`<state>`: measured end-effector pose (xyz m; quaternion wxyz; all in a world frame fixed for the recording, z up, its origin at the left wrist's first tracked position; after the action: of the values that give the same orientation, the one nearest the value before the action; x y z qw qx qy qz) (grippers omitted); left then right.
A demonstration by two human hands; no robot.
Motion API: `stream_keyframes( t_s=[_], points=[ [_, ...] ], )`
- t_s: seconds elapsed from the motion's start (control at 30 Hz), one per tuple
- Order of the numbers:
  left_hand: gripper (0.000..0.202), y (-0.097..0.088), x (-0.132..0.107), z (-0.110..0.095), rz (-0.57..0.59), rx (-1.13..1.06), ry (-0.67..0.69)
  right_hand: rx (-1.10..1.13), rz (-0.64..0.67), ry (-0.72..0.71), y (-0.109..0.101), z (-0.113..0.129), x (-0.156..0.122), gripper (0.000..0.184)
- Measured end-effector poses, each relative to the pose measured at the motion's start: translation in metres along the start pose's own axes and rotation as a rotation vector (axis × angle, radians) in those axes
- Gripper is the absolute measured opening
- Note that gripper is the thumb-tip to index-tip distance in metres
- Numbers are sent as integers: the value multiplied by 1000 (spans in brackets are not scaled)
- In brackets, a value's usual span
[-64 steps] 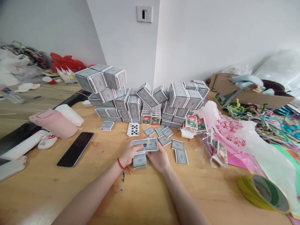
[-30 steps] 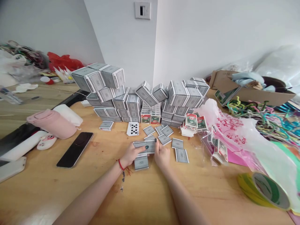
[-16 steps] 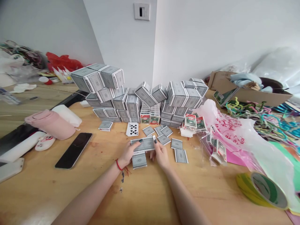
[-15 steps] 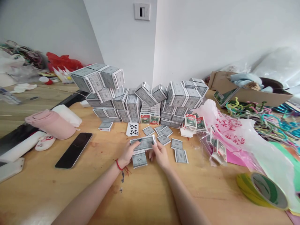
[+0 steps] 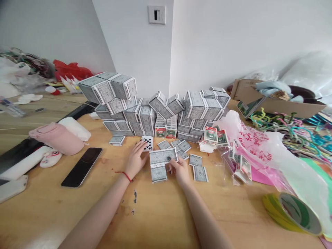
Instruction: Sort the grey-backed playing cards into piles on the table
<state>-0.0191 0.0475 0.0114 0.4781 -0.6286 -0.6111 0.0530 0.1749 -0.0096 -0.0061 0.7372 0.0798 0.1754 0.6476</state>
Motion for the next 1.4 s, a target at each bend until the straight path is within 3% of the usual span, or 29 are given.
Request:
stream_keyframes(
  t_s=[0.13,0.27,0.47,0.57,0.73,0.93,1.07,1.23,1.4],
  points=[
    [29,8,2,8,33,143,40,-21,-9,-11,1,1,0,28],
    [24,8,1,10,-7,101,35,-31,-7,-15,1,0,0,29],
    [31,1,-1,6,-151,42,-1,22,-6,21,-3,-2,1,27],
    [28,-4,-2,-3,-205,-22,59,137,26,27,-2,1,0,22],
    [22,-4,-8,-34,-105,-121,267,255,168,76,8,5,-4,17],
    [31,4,-15,-51,-16,-311,311,207,190,114,8,4,-4,22],
    [23,11,-17,-42,53,-401,208,152,148,128,3,-3,1,23],
    [30,10,-18,-38,145,-514,7,-3,-20,44,-4,-5,3,33],
    [45,5,-17,-45,391,-748,-44,-314,-130,-107,-6,4,0,38]
  ],
)
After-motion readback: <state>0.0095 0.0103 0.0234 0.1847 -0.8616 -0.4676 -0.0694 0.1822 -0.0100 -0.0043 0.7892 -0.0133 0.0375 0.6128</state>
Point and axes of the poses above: each hand's wrist, its own x-axis towards the middle knuckle, its own y-axis out of the palm, z = x × y, the point moved 3 cm from there along x, towards the middle knuckle
